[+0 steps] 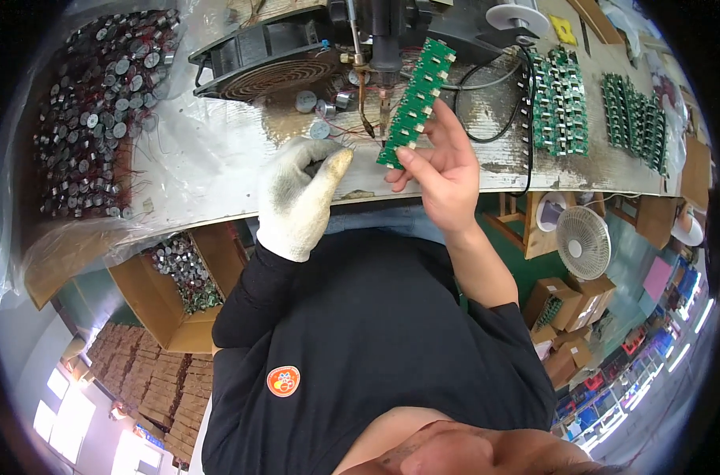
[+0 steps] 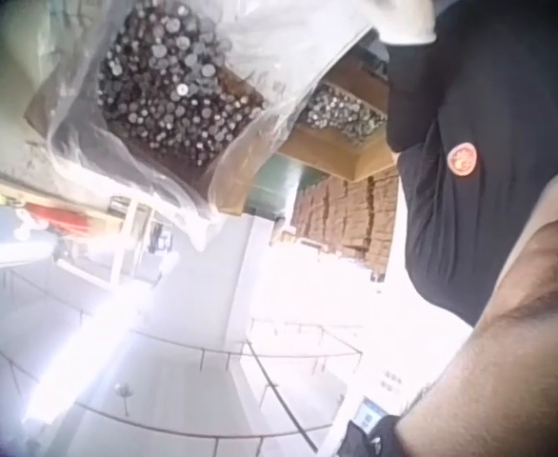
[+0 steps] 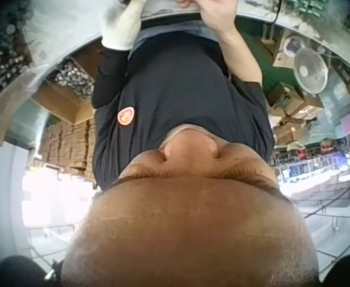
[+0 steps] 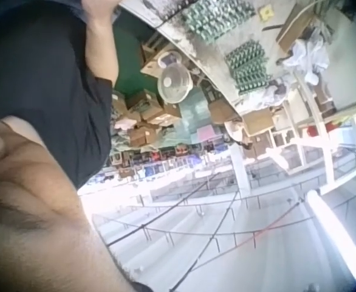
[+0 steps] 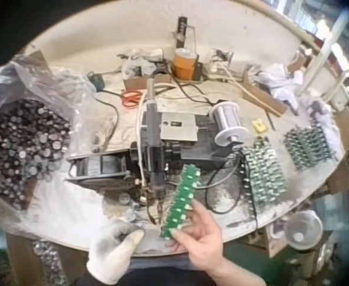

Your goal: The person solders electronic components onto a printed circuit board with a soldering iron.

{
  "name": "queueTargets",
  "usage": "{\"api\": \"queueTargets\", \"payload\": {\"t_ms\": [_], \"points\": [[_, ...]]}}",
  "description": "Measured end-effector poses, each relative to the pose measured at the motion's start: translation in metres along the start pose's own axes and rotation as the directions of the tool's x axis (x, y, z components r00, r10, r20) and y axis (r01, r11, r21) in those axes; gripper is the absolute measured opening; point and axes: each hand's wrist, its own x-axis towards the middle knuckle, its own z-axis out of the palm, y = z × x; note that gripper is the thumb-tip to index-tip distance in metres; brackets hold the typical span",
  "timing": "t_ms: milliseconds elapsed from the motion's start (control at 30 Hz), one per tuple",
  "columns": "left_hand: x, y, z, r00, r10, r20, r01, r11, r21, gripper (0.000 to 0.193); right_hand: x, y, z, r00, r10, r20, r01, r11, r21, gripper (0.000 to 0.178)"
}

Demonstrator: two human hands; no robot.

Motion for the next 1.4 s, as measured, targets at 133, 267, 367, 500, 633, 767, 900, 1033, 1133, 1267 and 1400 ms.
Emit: {"api": "queueTargets", "payload": {"t_ms": [133, 267, 367, 500, 633, 767, 900, 1033, 1133, 1267, 1400], "points": [[-0.001, 0.021, 0.004, 0.975, -0.19, 0.112, 0.204, 0.97, -0.129, 0.02, 0.001, -0.001, 0.001, 1.0, 0.014, 0.008, -0.015, 1.0, 0.02, 0.065], [-0.001, 0.021, 0.01, 0.936, -0.284, 0.207, 0.338, 0.889, -0.309, 0.02, 0.001, -0.002, 0.002, 1.0, 0.011, 0.01, -0.011, 1.0, 0.019, 0.066], [0.001, 0.014, 0.014, 0.911, -0.331, 0.247, 0.407, 0.819, -0.405, 0.018, 0.002, -0.002, 0.003, 1.0, -0.005, 0.013, 0.004, 0.999, 0.032, 0.067], [0.003, 0.009, 0.015, 0.901, -0.35, 0.257, 0.43, 0.8, -0.419, 0.016, 0.005, -0.003, 0.003, 0.999, -0.023, 0.027, 0.023, 1.0, 0.011, 0.066], [0.006, 0.009, 0.016, 0.916, -0.323, 0.237, 0.396, 0.817, -0.419, 0.015, 0.006, -0.003, 0.005, 0.999, -0.033, 0.013, 0.033, 0.999, 0.025, 0.065], [0.006, 0.015, 0.018, 0.88, -0.388, 0.275, 0.476, 0.706, -0.525, 0.014, 0.008, -0.005, 0.004, 0.999, -0.035, 0.019, 0.034, 0.999, 0.027, 0.065], [0.007, 0.007, 0.016, 0.926, -0.285, 0.246, 0.363, 0.85, -0.382, 0.013, 0.007, -0.006, 0.004, 0.999, -0.039, 0.017, 0.038, 0.998, 0.045, 0.064], [0.005, 0.009, 0.016, 0.931, -0.285, 0.23, 0.356, 0.851, -0.386, 0.014, 0.006, -0.008, 0.005, 0.999, -0.049, 0.011, 0.049, 0.998, 0.036, 0.064], [0.005, 0.007, 0.019, 0.929, -0.301, 0.216, 0.367, 0.828, -0.423, 0.015, 0.006, -0.007, 0.004, 0.998, -0.056, 0.019, 0.055, 0.998, 0.032, 0.065], [0.005, 0.003, 0.022, 0.926, -0.31, 0.214, 0.374, 0.826, -0.422, 0.016, 0.006, -0.002, 0.0, 0.998, -0.06, 0.016, 0.059, 0.998, 0.035, 0.065], [0.004, 0.0, 0.021, 0.93, -0.281, 0.236, 0.35, 0.872, -0.343, 0.018, 0.004, -0.001, -0.001, 0.998, -0.059, 0.005, 0.059, 0.998, 0.031, 0.066]]}}
